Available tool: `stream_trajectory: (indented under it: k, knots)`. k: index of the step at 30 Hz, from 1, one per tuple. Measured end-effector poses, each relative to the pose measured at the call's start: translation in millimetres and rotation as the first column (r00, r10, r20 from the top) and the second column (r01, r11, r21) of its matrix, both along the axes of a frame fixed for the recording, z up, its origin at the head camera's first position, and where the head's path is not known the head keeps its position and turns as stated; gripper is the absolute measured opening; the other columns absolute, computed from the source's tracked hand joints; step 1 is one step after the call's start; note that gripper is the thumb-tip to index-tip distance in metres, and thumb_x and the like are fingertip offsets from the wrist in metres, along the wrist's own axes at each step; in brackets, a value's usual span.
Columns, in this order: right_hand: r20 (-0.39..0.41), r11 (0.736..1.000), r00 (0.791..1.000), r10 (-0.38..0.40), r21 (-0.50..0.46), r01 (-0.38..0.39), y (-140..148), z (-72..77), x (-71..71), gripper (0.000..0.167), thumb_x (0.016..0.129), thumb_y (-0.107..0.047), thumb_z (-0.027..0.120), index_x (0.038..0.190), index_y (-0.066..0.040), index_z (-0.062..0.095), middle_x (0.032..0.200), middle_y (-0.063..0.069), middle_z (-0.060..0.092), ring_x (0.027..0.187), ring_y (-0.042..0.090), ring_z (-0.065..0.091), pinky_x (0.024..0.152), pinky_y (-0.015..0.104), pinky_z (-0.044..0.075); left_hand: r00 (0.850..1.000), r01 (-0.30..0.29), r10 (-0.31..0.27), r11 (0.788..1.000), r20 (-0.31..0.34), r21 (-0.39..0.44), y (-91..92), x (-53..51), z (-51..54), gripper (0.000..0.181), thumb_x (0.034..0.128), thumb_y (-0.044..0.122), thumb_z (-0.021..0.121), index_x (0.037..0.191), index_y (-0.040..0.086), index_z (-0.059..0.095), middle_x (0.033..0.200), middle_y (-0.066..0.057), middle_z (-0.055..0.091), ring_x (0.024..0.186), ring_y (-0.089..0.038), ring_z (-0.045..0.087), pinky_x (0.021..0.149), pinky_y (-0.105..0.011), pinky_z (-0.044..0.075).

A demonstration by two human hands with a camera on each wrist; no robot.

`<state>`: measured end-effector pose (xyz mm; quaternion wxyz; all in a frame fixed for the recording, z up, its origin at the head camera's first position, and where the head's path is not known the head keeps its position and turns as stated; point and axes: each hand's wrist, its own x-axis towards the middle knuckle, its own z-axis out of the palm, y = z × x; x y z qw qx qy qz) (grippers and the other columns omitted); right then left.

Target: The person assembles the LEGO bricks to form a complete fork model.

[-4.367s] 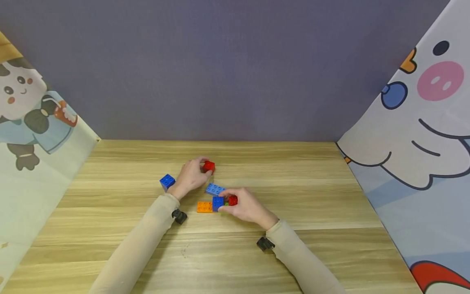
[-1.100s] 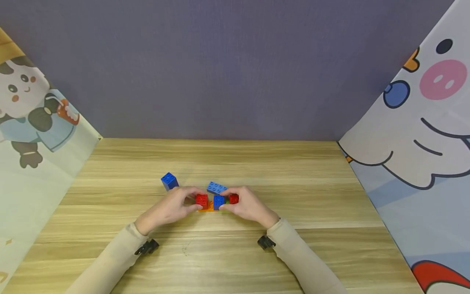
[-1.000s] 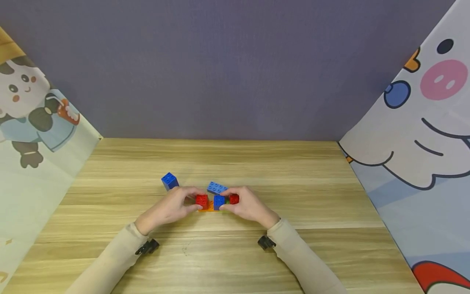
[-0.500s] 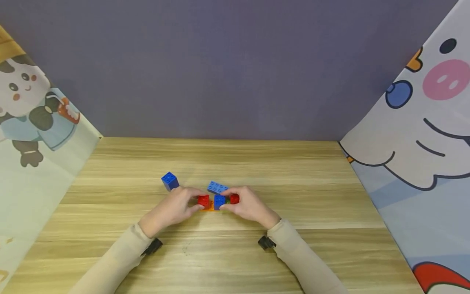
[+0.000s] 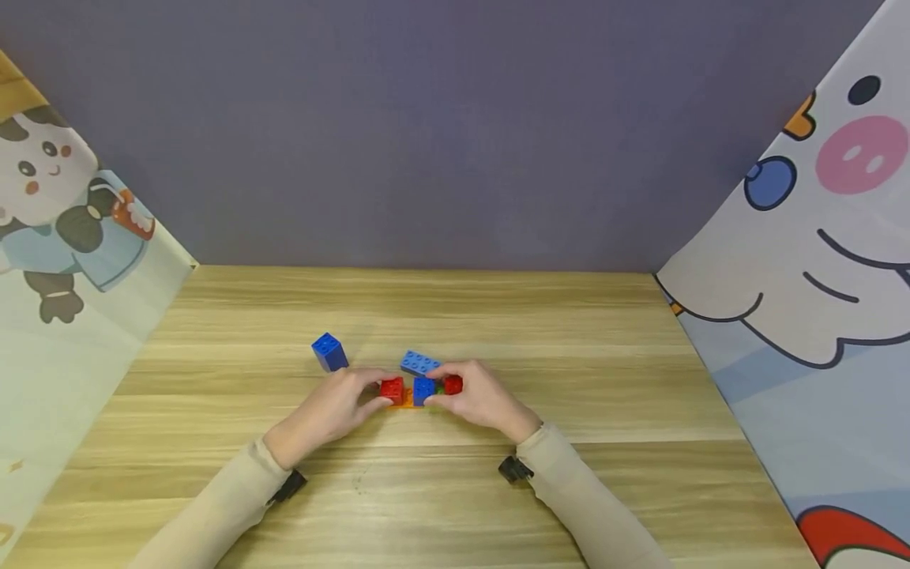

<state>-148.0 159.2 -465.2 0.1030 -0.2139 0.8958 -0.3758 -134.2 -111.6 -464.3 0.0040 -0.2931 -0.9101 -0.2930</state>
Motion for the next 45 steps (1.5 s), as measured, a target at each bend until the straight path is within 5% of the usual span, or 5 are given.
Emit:
stream_trajectory:
  k: [7, 15, 22, 32, 45]
  knots:
    - [0.001, 0.999, 1.0, 0.028, 0.026, -0.028, -1, -5.7, 3.1, 0.04, 0.092, -0.034, 0.085, 0.128, -0.017, 0.077, 0.138, 0.013, 0.073, 0.1, 0.017, 0.062, 0.093, 0.037, 0.054, 0.999, 0.01, -0.008, 0.999, 0.041, -0.033, -5.6, 0.2, -2.2, 0.036, 0.0953, 0.021, 0.082, 0.13, 0.012, 0.077, 0.122, -0.008, 0.08, 0.102, -0.021, 0.078, 0.089, -0.039, 0.065]
    - [0.012, 0.999, 0.999, 0.042, -0.006, -0.042, 2, -5.9, 3.7, 0.04, 0.093, -0.031, 0.085, 0.128, -0.015, 0.076, 0.133, 0.008, 0.075, 0.101, 0.013, 0.065, 0.087, 0.024, 0.057, 0.99, 0.032, -0.026, 0.999, 0.14, -0.041, -4.2, -3.2, 3.6, 0.038, 0.0949, 0.022, 0.083, 0.131, 0.01, 0.075, 0.123, -0.007, 0.079, 0.107, -0.024, 0.076, 0.094, -0.044, 0.063]
    - [0.016, 0.999, 0.999, 0.036, 0.016, -0.036, 8, -1.3, -2.3, 0.038, 0.092, -0.03, 0.085, 0.128, -0.019, 0.076, 0.133, 0.005, 0.075, 0.097, 0.013, 0.063, 0.084, 0.025, 0.053, 0.975, 0.05, -0.038, 0.997, 0.218, -0.051, -3.5, -7.6, 9.7, 0.062, 0.0872, -0.009, 0.074, 0.145, 0.008, 0.064, 0.131, -0.01, 0.075, 0.11, -0.026, 0.074, 0.096, -0.044, 0.063]
    - [0.028, 0.997, 0.997, 0.071, -0.001, -0.071, 21, 1.9, -14.2, 0.038, 0.092, -0.029, 0.085, 0.128, -0.022, 0.076, 0.132, 0.001, 0.075, 0.104, 0.015, 0.064, 0.098, 0.037, 0.055, 0.994, -0.018, 0.019, 1.0, 0.107, -0.007, 14.4, -25.4, 7.6, 0.049, 0.0954, -0.002, 0.073, 0.144, 0.003, 0.063, 0.145, -0.016, 0.067, 0.135, -0.036, 0.064, 0.115, -0.05, 0.053]
    - [0.022, 0.995, 0.995, 0.097, -0.018, -0.097, 34, 3.3, -20.4, 0.035, 0.091, -0.026, 0.087, 0.124, -0.019, 0.077, 0.115, -0.002, 0.078, 0.092, 0.013, 0.066, 0.082, 0.027, 0.058, 0.984, -0.035, 0.039, 0.999, 0.172, -0.025, 32.6, -55.1, -2.8, 0.056, 0.0951, 0.001, 0.076, 0.149, 0.004, 0.06, 0.154, -0.016, 0.06, 0.145, -0.036, 0.056, 0.123, -0.051, 0.044]
